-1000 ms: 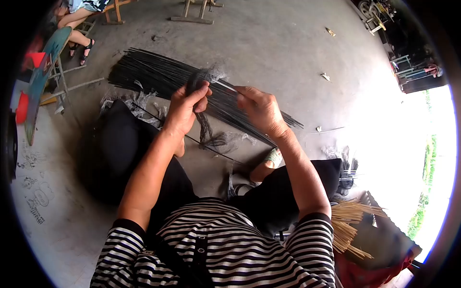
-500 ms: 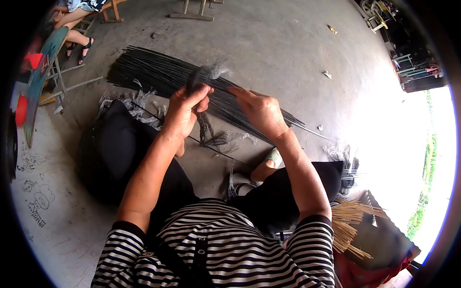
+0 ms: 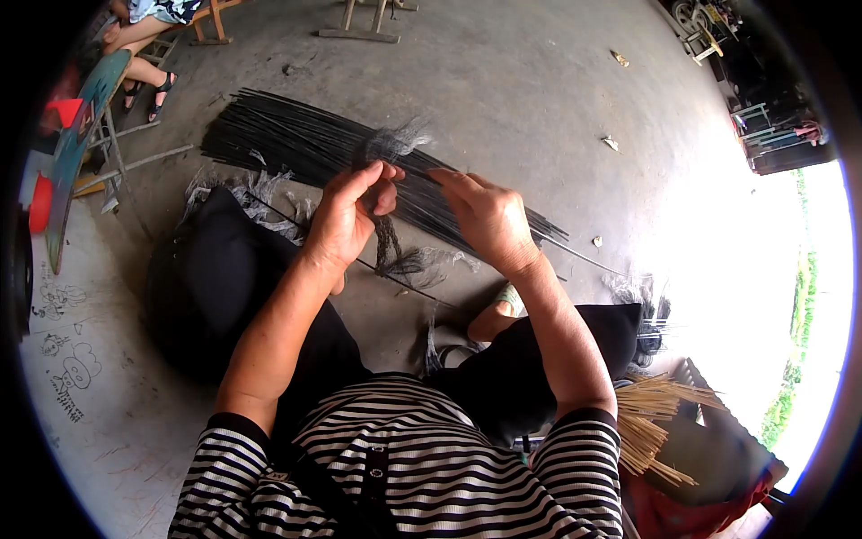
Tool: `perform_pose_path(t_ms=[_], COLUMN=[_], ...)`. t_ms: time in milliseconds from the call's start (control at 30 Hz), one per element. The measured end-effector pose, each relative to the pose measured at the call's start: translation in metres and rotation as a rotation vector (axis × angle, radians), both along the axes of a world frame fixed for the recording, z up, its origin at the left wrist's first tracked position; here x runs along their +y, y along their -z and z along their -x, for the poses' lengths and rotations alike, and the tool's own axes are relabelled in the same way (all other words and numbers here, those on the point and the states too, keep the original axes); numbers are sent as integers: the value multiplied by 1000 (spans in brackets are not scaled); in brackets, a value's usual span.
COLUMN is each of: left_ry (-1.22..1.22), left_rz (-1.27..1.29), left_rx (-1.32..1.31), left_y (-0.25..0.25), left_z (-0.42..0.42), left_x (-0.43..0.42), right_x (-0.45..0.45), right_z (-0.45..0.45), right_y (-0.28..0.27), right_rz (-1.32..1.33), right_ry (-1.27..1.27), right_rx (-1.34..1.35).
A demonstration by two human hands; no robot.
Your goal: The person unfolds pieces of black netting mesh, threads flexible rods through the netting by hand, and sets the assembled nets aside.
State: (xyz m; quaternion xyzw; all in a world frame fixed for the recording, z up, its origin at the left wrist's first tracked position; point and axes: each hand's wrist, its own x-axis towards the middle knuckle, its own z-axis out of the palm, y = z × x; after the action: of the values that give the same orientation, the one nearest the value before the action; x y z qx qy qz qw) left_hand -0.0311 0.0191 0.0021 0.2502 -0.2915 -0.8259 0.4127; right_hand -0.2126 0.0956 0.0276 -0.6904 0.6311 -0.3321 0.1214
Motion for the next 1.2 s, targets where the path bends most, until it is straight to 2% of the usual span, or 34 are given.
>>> perform_pose_path(t_ms=[233, 533, 633, 733, 867, 1000, 1200], left_ry=[13, 73, 107, 152, 96, 4, -48], left_rz=[14, -91, -72, -24, -9, -1, 44], left_rx=[6, 95, 1, -32, -124, -113, -102], left_y=[-1, 10, 3, 7, 8, 10, 8], left_z=[1, 2, 6, 9, 4, 0, -3], left_x=[0, -1, 4, 10, 7, 0, -6], right_x=[2, 4, 0, 1, -2, -3, 1], right_z=[0, 2, -4, -16, -1, 7, 1], right_y=[-3, -2, -1, -15, -14, -15, -18], right_rz=[-39, -12, 146, 114, 259, 180, 56], right_ry=[25, -38, -60, -84, -66, -53, -66], right_rx=[5, -34, -60, -103, -2, 176, 297])
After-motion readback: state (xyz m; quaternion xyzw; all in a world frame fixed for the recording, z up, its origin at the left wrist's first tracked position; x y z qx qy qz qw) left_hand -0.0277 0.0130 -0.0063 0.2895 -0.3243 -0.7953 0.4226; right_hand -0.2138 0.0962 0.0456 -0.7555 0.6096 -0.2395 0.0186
